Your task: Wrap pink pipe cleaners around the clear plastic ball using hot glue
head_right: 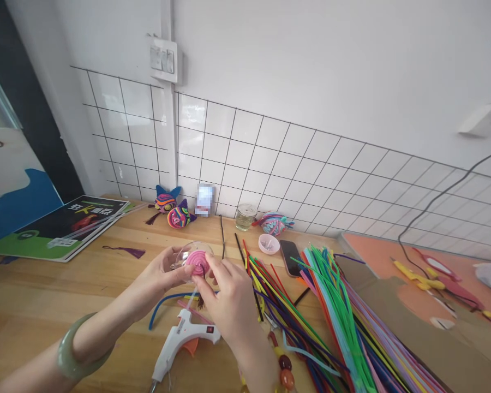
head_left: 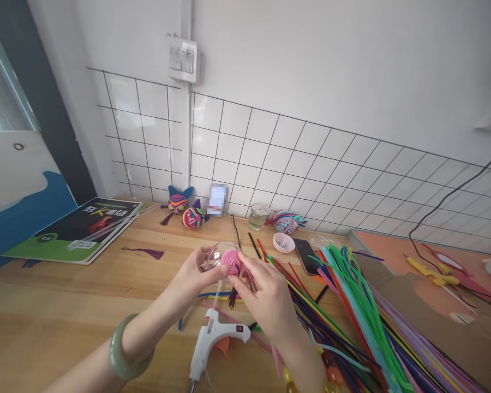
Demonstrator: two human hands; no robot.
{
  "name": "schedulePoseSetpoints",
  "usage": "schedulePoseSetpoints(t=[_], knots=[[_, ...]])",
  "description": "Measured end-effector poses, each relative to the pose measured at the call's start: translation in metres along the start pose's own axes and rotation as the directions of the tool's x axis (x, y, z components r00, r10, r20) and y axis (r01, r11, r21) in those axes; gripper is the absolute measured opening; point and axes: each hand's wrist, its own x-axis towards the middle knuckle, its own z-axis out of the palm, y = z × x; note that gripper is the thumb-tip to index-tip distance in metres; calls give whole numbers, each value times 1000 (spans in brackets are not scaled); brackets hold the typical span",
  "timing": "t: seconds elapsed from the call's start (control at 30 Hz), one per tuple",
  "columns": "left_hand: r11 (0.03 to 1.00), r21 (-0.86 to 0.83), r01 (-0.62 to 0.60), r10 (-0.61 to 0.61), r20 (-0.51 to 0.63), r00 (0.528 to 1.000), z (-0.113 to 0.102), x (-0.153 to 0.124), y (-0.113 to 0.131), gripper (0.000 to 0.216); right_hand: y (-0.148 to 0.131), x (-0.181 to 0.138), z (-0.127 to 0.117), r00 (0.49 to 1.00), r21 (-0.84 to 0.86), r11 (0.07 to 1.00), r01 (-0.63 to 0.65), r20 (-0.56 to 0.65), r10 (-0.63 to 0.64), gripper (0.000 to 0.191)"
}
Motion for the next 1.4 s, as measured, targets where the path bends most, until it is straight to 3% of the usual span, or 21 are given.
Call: schedulePoseSetpoints(t=[0.27,0.63,0.87,1.13,1.4], knots=[[989,-142,37,-21,112,994,1,-2,5,44,0,2,-4,1000,4,1000,-7,-12,7,28],[998,17,-58,59,-28,998,2,0,-5,51,-1,3,-9,1000,29,1000,-9,7,9,29],[982,-181,58,-26,171,985,0,-3,6,41,1,3,-14,1000,-13,1000,25,11,-25,29],[992,-56,111,-109,34,993,-6,1,4,39,-1,3,-8,989,-92,988,126,93,-118,31],[984,-94,154,-156,-11,988,-2,0,8,32,-7,1,-7,975,-167,966,195,144,-172,31]])
